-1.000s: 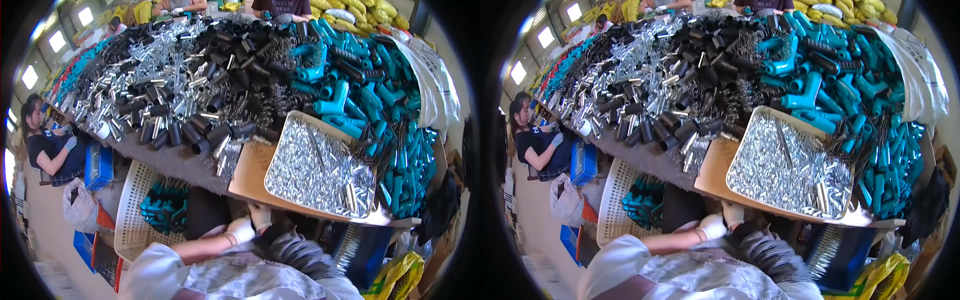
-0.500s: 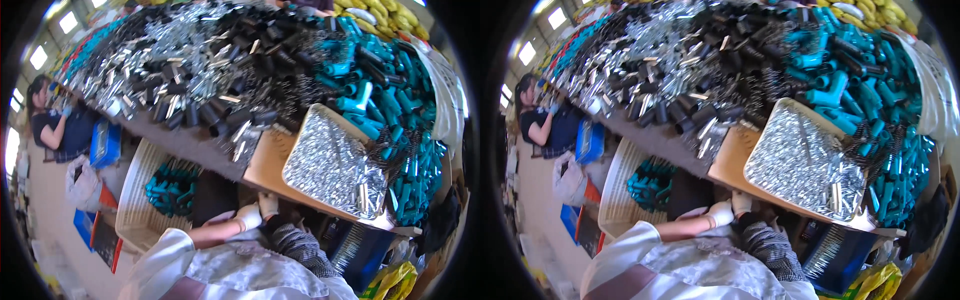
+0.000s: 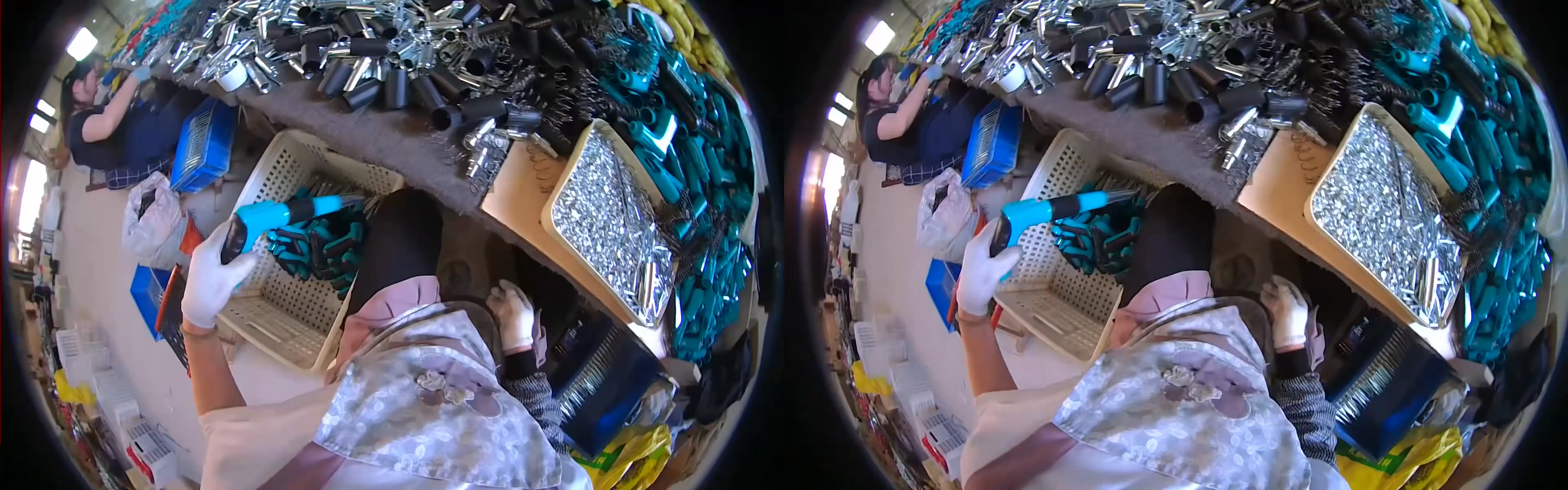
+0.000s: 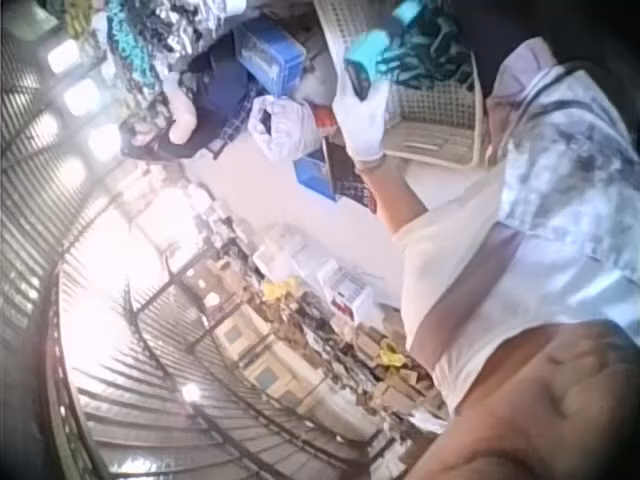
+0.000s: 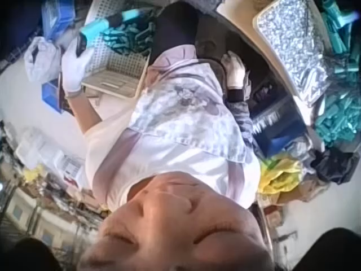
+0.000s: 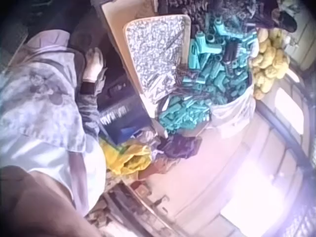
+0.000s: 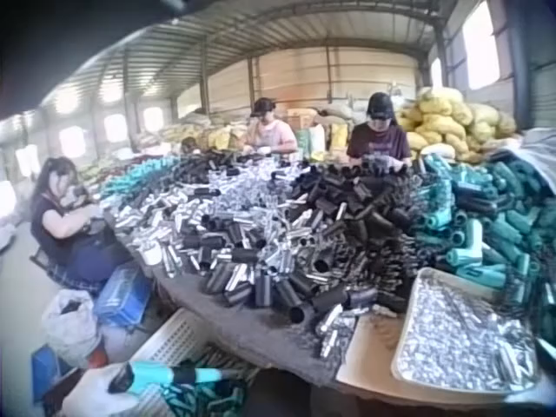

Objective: Assembling small hardware components consisting of plastic handles and metal parts at a factory workbench.

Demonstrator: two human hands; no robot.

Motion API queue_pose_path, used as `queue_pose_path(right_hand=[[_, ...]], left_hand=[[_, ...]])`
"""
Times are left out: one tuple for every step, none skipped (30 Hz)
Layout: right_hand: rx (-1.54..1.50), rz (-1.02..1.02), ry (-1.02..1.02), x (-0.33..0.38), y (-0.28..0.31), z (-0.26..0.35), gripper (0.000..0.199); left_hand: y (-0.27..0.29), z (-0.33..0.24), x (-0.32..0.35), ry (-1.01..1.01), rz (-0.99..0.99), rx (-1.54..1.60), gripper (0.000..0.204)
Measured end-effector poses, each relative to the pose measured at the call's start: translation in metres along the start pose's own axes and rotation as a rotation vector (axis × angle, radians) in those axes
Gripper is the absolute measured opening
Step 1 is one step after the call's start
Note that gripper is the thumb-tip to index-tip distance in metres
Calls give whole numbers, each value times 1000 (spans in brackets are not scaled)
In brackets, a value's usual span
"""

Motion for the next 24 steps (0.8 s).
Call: queue_pose_path(right_hand=[[6, 25, -32, -1, -9, -3, 37], [10, 48, -58, -1, -19, -7, 34], [110, 56, -39, -1, -28, -6, 32], [175, 99, -21, 0, -38, -7, 32], [206, 128, -41, 1, -50, -8, 33], [323, 195, -29, 1, -59, -7, 32], [363, 172, -39, 1, -63, -10, 31], [361, 151, -13, 3, -59, -11, 30], [401, 156, 6, 4, -63, -9, 29], [369, 182, -2, 4, -74, -11, 28], [345, 185, -6, 3, -76, -12, 27], [311, 161, -72, 7, -74, -14, 27], [313, 131, -51, 10, -67, -6, 27], [322, 118, -50, 14, -61, 1, 28], [330, 130, -56, 17, -64, 7, 28], [319, 131, -59, 19, -71, 15, 29], [391, 203, -3, 17, -90, 31, 29], [468, 265, 53, 16, -108, 48, 29], [588, 341, 148, 17, -134, 74, 28], [652, 404, 187, 21, -161, 103, 28], [710, 474, 230, 25, -191, 133, 27], [805, 521, 302, 26, -214, 158, 26], [890, 554, 380, 29, -240, 183, 24], [1018, 524, 495, 31, -262, 210, 22]], left_hand=[[-4, 11, -1, 3, 11, -66, 37], [-10, 21, -3, -1, 21, -133, 36], [-19, 40, -4, 67, 27, -271, 37], [-31, 68, -9, 88, 72, -351, 37], [-40, 96, -8, 163, 46, -493, 40], [-53, 140, -9, 169, 41, -556, 43], [-71, 196, -7, 374, 49, -628, 44], [-103, 205, -6, 432, 48, -711, 41], [-143, 252, 5, 481, 238, -848, 41], [-184, 320, 19, 321, 446, -944, 39], [-231, 340, 33, 211, 574, -933, 37], [-262, 329, 35, 194, 824, -605, 42], [-271, 269, 16, 64, 830, -650, 39], [-264, 185, -5, -65, 834, -699, 37], [-236, 121, -25, -186, 699, -696, 33], [-200, 56, -44, -168, 509, -696, 30], [-164, -7, -52, -357, 294, -577, 29], [-140, -61, -59, -496, 252, -463, 31], [-119, -97, -68, -566, 216, -346, 33], [-107, -136, -83, -572, 226, -293, 33], [-93, -162, -98, -700, 124, -274, 30], [-84, -195, -113, -725, 84, -309, 29], [-77, -212, -135, -684, 57, -386, 28], [-77, -230, -156, -784, 24, -423, 30]])
Point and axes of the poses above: each hand's wrist, its own x-axis away from the middle knuckle, its own y-axis out of the back of the hand, z = x × y, the point moved 10 cm from there along -x, towards the middle knuckle, and after that the axes turned 9 degrees about z, right-handed, at the moved point
